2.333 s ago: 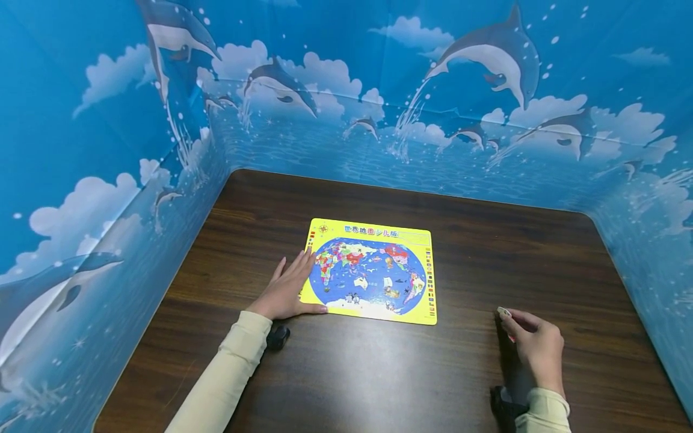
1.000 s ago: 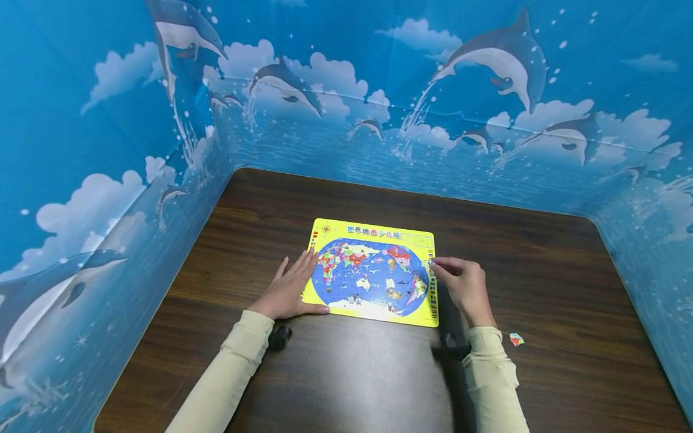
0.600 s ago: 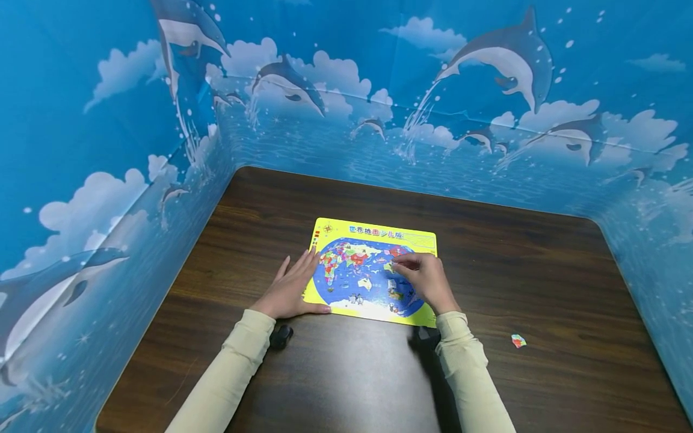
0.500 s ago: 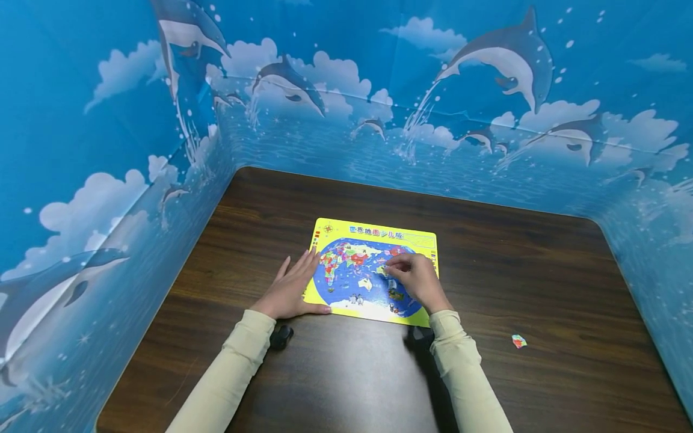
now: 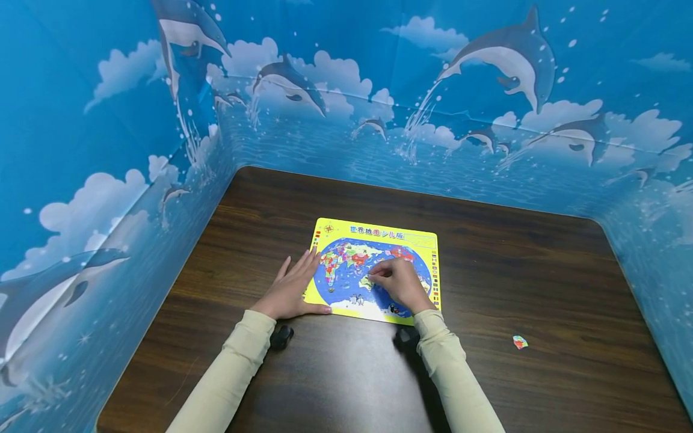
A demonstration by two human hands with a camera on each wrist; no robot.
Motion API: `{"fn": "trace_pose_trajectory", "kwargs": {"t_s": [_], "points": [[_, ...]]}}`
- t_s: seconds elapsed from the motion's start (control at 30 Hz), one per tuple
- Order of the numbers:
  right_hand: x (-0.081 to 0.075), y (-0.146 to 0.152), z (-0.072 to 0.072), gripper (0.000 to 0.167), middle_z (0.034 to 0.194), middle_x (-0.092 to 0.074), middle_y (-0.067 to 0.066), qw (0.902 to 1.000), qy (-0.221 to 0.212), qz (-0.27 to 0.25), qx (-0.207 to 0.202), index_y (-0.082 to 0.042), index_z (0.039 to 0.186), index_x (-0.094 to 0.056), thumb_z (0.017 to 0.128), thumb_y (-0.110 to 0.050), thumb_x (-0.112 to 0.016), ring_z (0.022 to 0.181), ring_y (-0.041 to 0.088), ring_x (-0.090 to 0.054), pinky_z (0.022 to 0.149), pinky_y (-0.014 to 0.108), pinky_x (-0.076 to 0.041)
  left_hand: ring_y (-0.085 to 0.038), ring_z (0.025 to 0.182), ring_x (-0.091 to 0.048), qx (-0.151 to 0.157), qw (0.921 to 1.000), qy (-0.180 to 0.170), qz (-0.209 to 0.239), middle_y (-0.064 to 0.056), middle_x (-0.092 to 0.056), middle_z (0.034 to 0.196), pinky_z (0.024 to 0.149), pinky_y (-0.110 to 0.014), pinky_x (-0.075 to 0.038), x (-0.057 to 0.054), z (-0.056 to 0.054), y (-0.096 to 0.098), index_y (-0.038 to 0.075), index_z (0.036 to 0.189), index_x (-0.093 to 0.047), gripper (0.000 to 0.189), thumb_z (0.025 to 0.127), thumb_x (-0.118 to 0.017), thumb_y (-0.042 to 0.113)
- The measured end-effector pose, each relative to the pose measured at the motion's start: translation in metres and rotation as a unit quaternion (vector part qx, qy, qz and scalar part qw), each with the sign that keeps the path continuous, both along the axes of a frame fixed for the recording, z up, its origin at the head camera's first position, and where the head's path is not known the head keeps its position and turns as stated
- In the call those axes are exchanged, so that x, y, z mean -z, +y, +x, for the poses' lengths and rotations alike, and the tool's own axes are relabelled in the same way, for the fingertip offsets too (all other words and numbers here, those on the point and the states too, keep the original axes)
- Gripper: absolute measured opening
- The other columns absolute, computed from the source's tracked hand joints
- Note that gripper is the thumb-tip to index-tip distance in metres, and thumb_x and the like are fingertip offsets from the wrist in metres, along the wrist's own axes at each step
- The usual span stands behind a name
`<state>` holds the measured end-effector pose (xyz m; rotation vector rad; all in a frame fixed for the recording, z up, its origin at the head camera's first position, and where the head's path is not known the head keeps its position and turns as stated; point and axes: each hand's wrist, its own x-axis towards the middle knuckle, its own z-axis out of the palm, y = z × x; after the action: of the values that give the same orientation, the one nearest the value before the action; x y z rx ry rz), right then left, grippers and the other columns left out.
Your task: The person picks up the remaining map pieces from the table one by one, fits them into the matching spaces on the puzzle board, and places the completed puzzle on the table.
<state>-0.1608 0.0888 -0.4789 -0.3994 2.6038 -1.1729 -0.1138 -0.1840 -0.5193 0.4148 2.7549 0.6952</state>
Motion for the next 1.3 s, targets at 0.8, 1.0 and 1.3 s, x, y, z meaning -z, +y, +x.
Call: {"fn": "trace_pose_trajectory", "kwargs": {"t_s": [0.8, 1.0, 1.3], "points": [[0.002, -0.008, 0.002, 0.008, 0.093, -0.078, 0.003, 0.9996, 0.010, 0.023, -0.011, -0.006, 0.098, -0.082, 0.090, -0.006, -0.080, 0.081, 0.015, -0.069, 0.080, 0.037, -0.060, -0.028, 0.160, 0.001, -0.005, 0.9999, -0.009, -0.006, -0.009, -0.003, 0.174, 0.126, -0.058, 0.004, 0.003, -0.002, 0.000, 0.008, 0.166, -0.012, 0.128, 0.076, -0.078, 0.068], [0.004, -0.010, 0.003, 0.011, 0.093, -0.075, 0.002, 0.9980, 0.025, 0.053, -0.025, -0.008, 0.100, -0.082, 0.089, -0.010, -0.082, 0.082, 0.015, -0.067, 0.080, 0.036, -0.059, -0.028, 0.160, 0.001, -0.004, 1.0000, -0.007, -0.004, -0.009, -0.003, 0.174, 0.126, -0.058, 0.004, 0.003, -0.002, -0.001, 0.008, 0.167, -0.012, 0.128, 0.076, -0.079, 0.069], [0.004, -0.010, 0.003, 0.010, 0.092, -0.073, 0.000, 0.9952, 0.041, 0.076, -0.046, -0.010, 0.099, -0.084, 0.090, -0.009, -0.082, 0.081, 0.012, -0.063, 0.072, 0.029, -0.055, -0.028, 0.160, 0.001, -0.002, 0.9999, -0.010, -0.002, -0.009, -0.002, 0.174, 0.126, -0.058, 0.005, 0.002, -0.001, -0.001, 0.008, 0.166, -0.011, 0.127, 0.077, -0.078, 0.068]]}}
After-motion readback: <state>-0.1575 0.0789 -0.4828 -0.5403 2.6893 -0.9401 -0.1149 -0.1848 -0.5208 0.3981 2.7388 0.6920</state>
